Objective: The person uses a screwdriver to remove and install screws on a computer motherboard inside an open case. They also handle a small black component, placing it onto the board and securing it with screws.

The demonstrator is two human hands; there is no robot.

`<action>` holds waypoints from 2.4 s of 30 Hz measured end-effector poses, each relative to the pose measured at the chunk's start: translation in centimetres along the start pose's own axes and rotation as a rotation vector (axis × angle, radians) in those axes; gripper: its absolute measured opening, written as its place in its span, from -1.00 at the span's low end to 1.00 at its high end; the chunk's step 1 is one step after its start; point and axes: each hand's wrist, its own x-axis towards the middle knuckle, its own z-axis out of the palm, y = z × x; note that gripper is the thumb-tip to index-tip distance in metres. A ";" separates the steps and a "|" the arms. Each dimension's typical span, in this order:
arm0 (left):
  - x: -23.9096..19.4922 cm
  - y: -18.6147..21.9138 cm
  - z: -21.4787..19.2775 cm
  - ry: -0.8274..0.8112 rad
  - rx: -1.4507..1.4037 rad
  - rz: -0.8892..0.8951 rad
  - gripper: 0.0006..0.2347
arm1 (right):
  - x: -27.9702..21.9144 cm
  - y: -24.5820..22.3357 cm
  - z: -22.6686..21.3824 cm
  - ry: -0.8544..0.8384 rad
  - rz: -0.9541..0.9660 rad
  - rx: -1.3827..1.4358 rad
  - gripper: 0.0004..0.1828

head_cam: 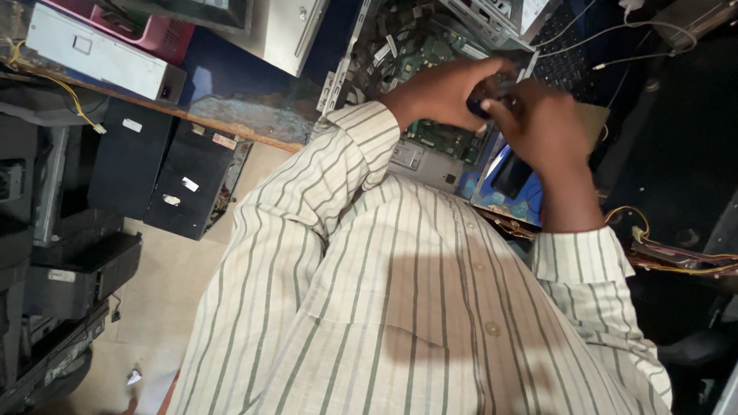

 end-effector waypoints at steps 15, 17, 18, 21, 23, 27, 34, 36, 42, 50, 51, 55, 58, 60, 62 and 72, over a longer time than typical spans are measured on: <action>-0.8 -0.8 0.1 0.043 -0.015 0.031 -0.43 | -0.9 1.4 1.1 0.028 -0.189 0.284 -0.63; -1.1 -1.2 -0.3 0.110 0.010 -0.013 -0.51 | -0.7 2.0 1.7 0.016 -0.056 0.125 -0.71; -1.5 -1.5 -0.8 0.179 -0.007 -0.012 -0.55 | -0.6 2.4 2.0 0.010 0.011 0.046 -0.66; -3.2 -2.5 -1.8 0.345 0.025 -0.026 -0.61 | -0.9 3.7 3.4 -0.041 0.287 -0.112 -0.50; -5.0 -3.1 -2.1 0.414 0.008 -0.039 -0.65 | -1.4 4.5 4.5 0.038 0.267 -0.039 -0.52; -8.5 -4.0 -1.3 0.484 -0.178 -0.045 -0.76 | -2.9 6.1 6.1 0.069 0.107 0.255 -0.59; -13.2 -4.9 1.4 0.609 -0.253 -0.280 -0.84 | -7.9 8.1 8.9 0.142 0.558 0.703 -0.57; -14.0 -4.7 2.0 0.630 -0.210 -0.374 -0.84 | -9.6 8.7 9.0 0.188 0.685 0.771 -0.58; -13.2 -3.5 3.4 0.535 -0.197 -0.411 -0.87 | -14.3 8.5 10.7 0.254 0.812 1.222 -0.54; -13.2 -5.2 6.6 0.319 -0.028 -0.442 -0.84 | -15.5 6.2 12.3 0.214 0.817 1.400 -0.60; -13.4 -6.2 7.3 0.287 -0.021 -0.455 -0.84 | -15.4 5.7 12.3 0.212 0.815 1.385 -0.61; -13.4 -11.6 10.4 0.181 -0.009 -0.530 -0.86 | -15.4 2.9 12.0 0.307 0.633 0.979 -0.75; -11.6 -14.4 13.3 0.289 -0.992 -0.619 -0.87 | -15.0 0.9 11.7 0.404 0.418 0.674 -0.74; -10.8 -15.2 14.3 0.310 -1.005 -0.791 -0.83 | -14.4 0.5 11.2 0.418 0.227 0.323 -0.71; -10.4 -15.0 14.5 0.322 -1.072 -0.886 -0.81 | -13.9 0.3 10.7 0.369 0.259 0.335 -0.68; -10.5 -14.1 14.0 0.409 -1.329 -0.877 -0.71 | -11.8 1.8 10.4 0.242 0.074 0.227 -0.55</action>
